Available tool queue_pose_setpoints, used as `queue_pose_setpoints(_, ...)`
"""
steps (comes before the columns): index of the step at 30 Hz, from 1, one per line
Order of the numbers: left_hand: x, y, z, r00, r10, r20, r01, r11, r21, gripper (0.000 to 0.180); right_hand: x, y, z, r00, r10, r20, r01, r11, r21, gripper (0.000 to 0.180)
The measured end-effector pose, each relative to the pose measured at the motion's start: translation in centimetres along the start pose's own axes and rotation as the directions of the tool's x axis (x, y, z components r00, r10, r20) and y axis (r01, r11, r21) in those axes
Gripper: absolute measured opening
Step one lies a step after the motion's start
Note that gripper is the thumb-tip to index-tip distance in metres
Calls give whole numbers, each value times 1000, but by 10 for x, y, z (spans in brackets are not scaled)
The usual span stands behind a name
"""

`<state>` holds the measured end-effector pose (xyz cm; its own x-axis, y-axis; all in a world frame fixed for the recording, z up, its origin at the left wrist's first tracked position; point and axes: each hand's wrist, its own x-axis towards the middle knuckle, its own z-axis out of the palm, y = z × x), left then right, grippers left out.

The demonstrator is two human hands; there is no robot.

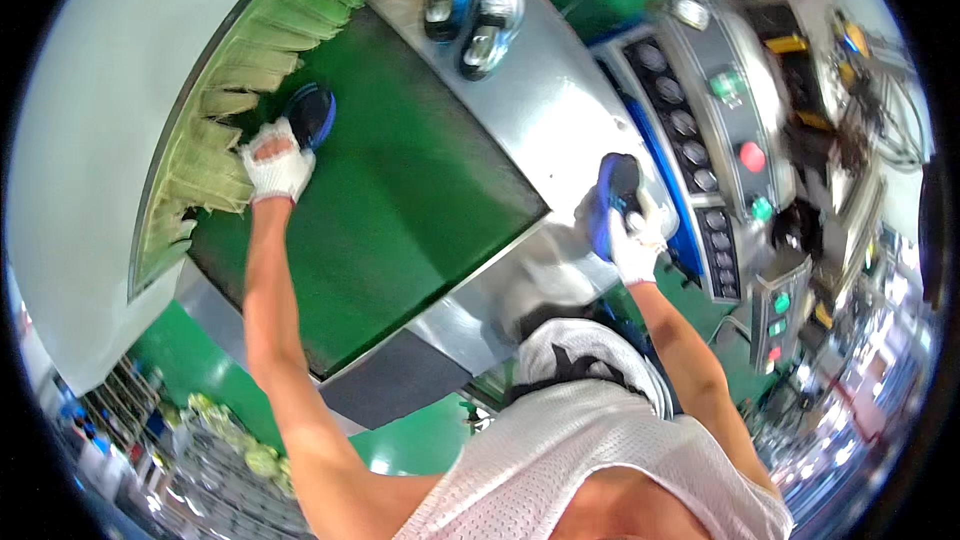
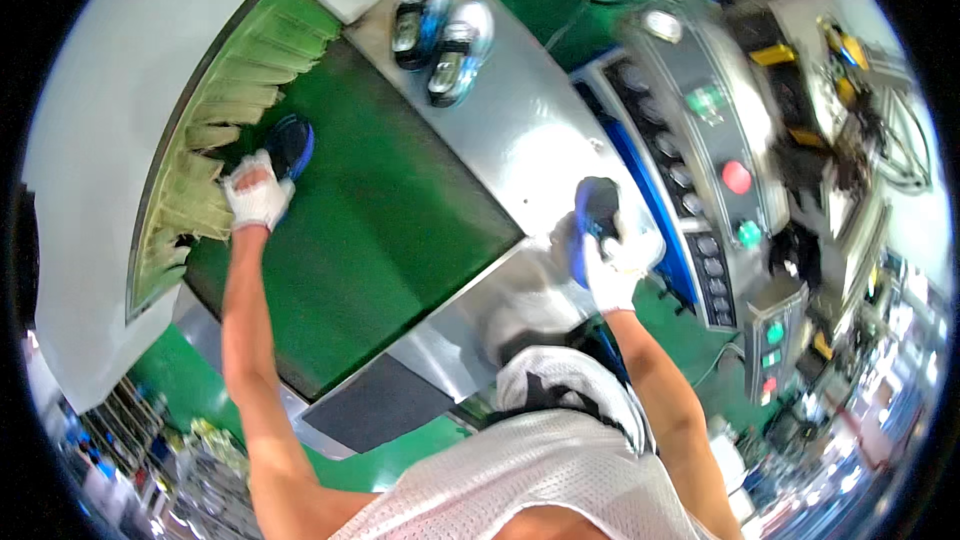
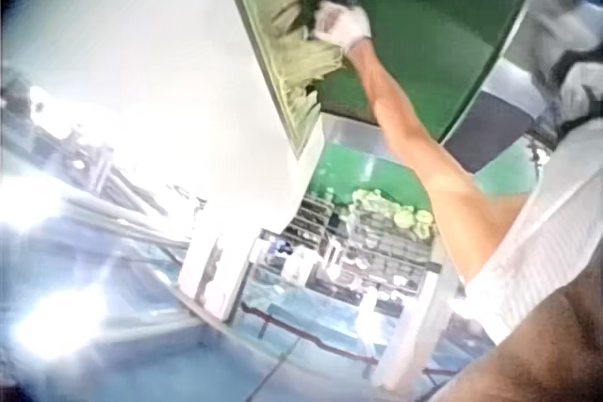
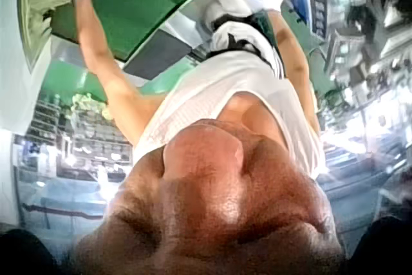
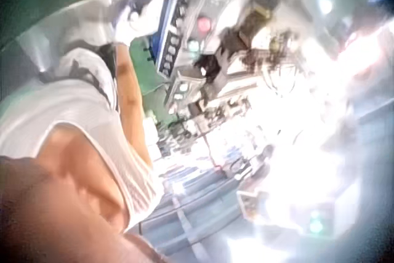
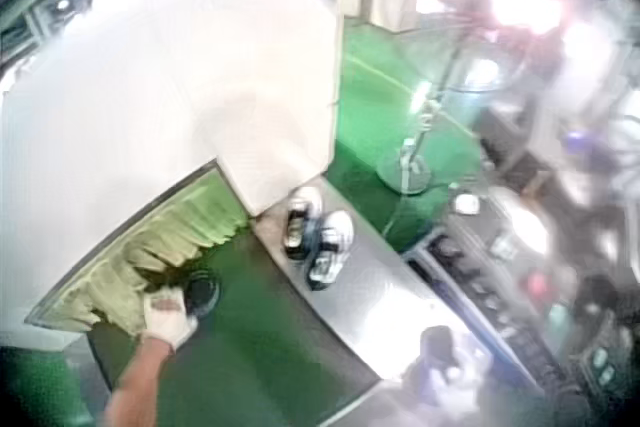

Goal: The person repeatedly picks up blue and black sneakers from a green conveyor belt and places them into a metal jig on a machine. The person then presses a button to activate the machine, which appears to perform a pressing or gluing operation on the shoes. After the cycle, the person removes the shoes and places them back on the conveyor belt, repeating the process for multiple pairs.

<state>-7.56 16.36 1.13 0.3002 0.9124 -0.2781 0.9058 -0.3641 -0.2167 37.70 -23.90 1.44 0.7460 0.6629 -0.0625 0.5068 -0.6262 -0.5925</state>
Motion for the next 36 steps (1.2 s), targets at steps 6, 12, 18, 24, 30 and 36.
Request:
queue_pose_setpoints(6,-123,154,-37,968,72,239,-3,961,-276,64,15,-52,-38,993,-96,74,115,933,-342,67)
queue_pose_setpoints(12,-209,270,-163,927,273,257,43,604,-796,74,8,-22,-110,961,-175,213,81,917,390,57)
queue_pose_setpoints(18,-229,358,-246,551,772,-316,-505,7,-863,71,-13,-12,-217,436,-407,803,-866,55,498,54)
queue_pose_setpoints(24,-183,514,-397,350,831,-433,-593,-161,-789,63,34,28,-294,757,-310,575,-650,-275,709,68)
queue_pose_setpoints(30,-60,671,-462,469,682,-561,-869,245,-429,63,47,100,-361,903,-300,306,-394,-296,870,91)
queue_pose_setpoints(36,58,790,-451,648,510,-566,-751,550,-365,80,38,109,-410,932,-286,221,-331,-430,840,97)
